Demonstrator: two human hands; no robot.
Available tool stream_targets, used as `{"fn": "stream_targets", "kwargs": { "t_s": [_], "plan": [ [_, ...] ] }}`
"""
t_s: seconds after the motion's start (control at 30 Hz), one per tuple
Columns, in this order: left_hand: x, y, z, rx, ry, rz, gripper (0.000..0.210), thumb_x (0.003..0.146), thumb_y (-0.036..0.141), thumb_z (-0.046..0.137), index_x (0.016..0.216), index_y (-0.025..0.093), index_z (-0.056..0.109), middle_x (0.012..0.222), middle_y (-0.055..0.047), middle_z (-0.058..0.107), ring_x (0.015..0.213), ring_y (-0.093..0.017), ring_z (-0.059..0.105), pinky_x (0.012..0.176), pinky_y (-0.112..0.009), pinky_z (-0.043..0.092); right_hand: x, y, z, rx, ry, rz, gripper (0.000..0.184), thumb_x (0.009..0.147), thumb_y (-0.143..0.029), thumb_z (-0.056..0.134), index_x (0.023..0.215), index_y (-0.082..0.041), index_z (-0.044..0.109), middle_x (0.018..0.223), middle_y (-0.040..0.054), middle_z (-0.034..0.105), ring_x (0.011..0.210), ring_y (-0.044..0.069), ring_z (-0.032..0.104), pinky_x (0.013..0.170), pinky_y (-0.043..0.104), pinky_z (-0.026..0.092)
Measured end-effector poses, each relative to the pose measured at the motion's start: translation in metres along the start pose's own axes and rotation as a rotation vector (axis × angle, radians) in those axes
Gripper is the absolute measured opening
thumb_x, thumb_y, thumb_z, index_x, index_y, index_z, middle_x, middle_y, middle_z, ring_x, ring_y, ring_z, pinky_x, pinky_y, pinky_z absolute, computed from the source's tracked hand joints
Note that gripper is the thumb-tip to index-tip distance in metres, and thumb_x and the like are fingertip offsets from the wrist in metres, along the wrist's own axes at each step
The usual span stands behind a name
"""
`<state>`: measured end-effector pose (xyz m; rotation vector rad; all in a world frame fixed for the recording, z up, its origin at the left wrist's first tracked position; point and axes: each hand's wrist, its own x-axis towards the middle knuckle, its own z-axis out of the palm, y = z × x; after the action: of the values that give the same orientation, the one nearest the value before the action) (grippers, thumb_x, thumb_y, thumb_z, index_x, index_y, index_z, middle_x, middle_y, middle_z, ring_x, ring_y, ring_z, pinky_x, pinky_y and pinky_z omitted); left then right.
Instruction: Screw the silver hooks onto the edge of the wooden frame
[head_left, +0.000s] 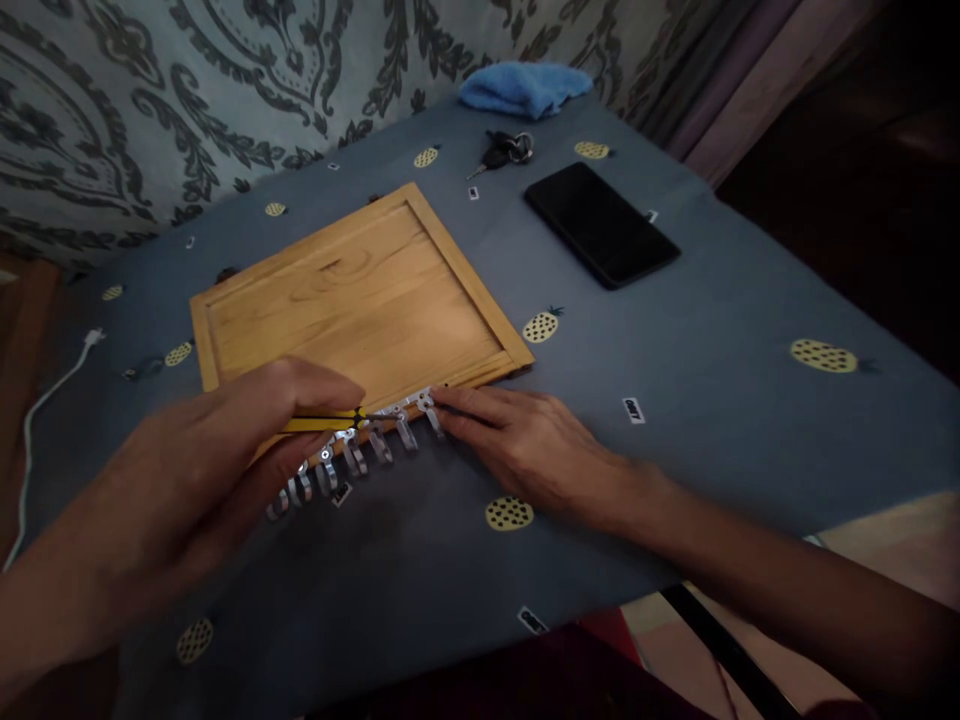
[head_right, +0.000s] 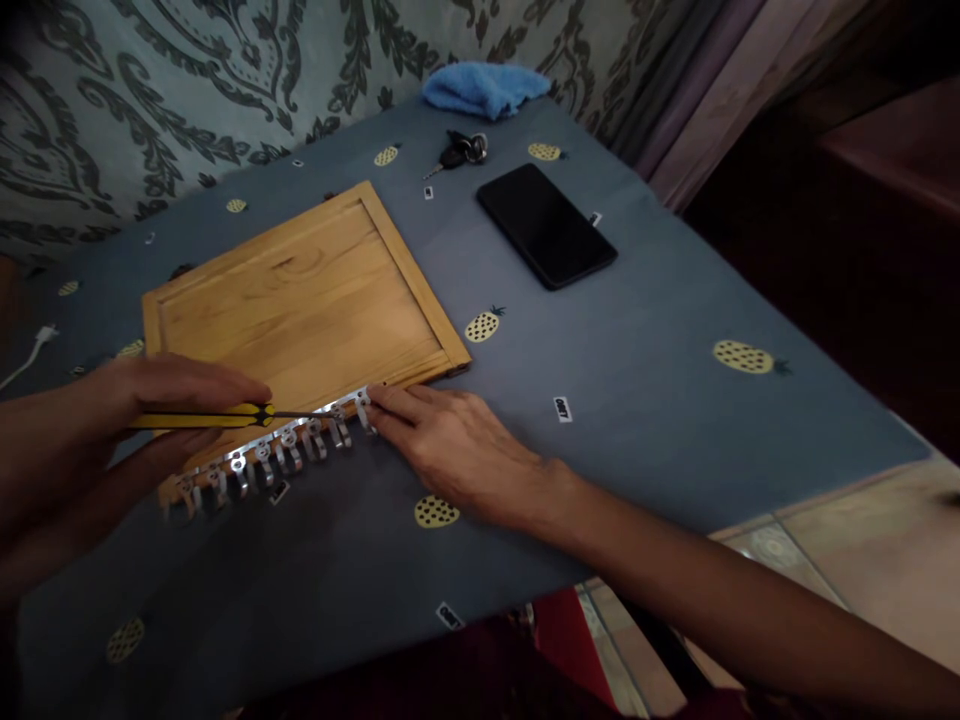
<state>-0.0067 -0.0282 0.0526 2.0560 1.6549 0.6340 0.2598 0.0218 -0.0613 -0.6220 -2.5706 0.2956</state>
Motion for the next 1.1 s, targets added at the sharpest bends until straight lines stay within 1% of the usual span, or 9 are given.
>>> {"fn": "stream_targets", "kwargs": {
  "t_s": [0.1,0.23,0.33,0.4,0.5,0.6,0.83,1.03,1.1],
  "plan": [
    [0.001,0.004,0.0,0.177,-0.064,0.138,0.025,0.091,0.039,0.064,0.116,0.038,0.067,0.108,0.003,0.074,0.091,-0.018,0.072,0.07,-0.025,0.054,0.001,-0.001,-0.001,-0.006,0.004,-0.004,0.035,0.091,-0.002,0.049,0.12,-0.01,0.067,0.126,0.0141,0.071,0.1,0.024,0.073,0.081,0.037,0.064],
    [0.005,0.018,0.012,0.323,0.213,0.101,0.021,0.088,0.052,0.066,0.09,0.031,0.065,0.077,0.006,0.069,0.055,-0.013,0.06,0.049,-0.028,0.038,0.002,-0.001,-0.003,-0.005,0.013,-0.004,0.036,0.092,-0.001,0.048,0.12,-0.011,0.067,0.125,0.0133,0.071,0.099,0.023,0.074,0.08,0.036,0.064],
    [0.006,0.023,0.019,0.34,0.273,0.034,0.021,0.086,0.051,0.068,0.086,0.03,0.062,0.063,0.007,0.061,0.045,-0.012,0.051,0.047,-0.03,0.033,0.002,-0.001,-0.003,-0.007,0.023,-0.009,0.036,0.091,-0.001,0.047,0.12,-0.01,0.066,0.123,0.0135,0.072,0.097,0.023,0.074,0.077,0.036,0.064],
    [0.006,0.023,0.018,0.257,0.217,0.027,0.015,0.088,0.046,0.065,0.092,0.032,0.063,0.075,0.005,0.067,0.057,-0.015,0.061,0.053,-0.029,0.041,0.002,-0.001,-0.002,-0.001,0.023,-0.008,0.037,0.091,0.0,0.047,0.121,-0.011,0.066,0.123,0.0131,0.072,0.096,0.023,0.074,0.077,0.036,0.064],
    [0.006,0.02,0.011,0.068,0.049,0.098,0.022,0.09,0.033,0.06,0.112,0.035,0.061,0.111,0.001,0.072,0.102,-0.021,0.07,0.078,-0.03,0.055,0.001,-0.001,-0.002,0.01,0.013,0.008,0.038,0.092,-0.001,0.046,0.122,-0.013,0.066,0.125,0.0126,0.071,0.098,0.022,0.074,0.079,0.035,0.064],
    [0.006,0.017,0.009,0.024,-0.004,0.178,0.027,0.091,0.027,0.06,0.116,0.037,0.063,0.111,0.002,0.073,0.102,-0.02,0.072,0.077,-0.027,0.058,0.001,-0.001,-0.003,0.01,-0.003,0.006,0.038,0.093,-0.001,0.046,0.124,-0.012,0.065,0.126,0.0139,0.071,0.1,0.023,0.073,0.08,0.036,0.064],
    [0.002,0.012,0.025,0.377,0.367,0.07,0.025,0.084,0.052,0.072,0.094,0.03,0.065,0.074,0.005,0.07,0.055,-0.015,0.061,0.047,-0.03,0.037,0.001,-0.001,-0.003,0.004,-0.048,0.024,0.039,0.092,-0.002,0.049,0.126,-0.013,0.064,0.128,0.0136,0.069,0.102,0.023,0.073,0.082,0.036,0.063],
    [0.002,0.01,0.011,0.086,0.061,0.116,0.024,0.09,0.031,0.063,0.114,0.032,0.062,0.109,0.001,0.071,0.096,-0.018,0.071,0.076,-0.028,0.054,0.001,-0.001,-0.004,-0.004,-0.027,0.004,0.04,0.09,0.0,0.047,0.124,-0.011,0.065,0.128,0.0142,0.07,0.104,0.024,0.072,0.084,0.037,0.063],
    [0.0,0.009,0.009,0.084,0.065,0.115,0.022,0.091,0.031,0.064,0.112,0.033,0.064,0.107,0.002,0.073,0.092,-0.018,0.071,0.074,-0.028,0.054,0.001,-0.001,-0.004,-0.001,-0.037,0.007,0.041,0.091,0.0,0.047,0.126,-0.012,0.064,0.128,0.0138,0.069,0.104,0.023,0.072,0.084,0.037,0.063]
  ]
}}
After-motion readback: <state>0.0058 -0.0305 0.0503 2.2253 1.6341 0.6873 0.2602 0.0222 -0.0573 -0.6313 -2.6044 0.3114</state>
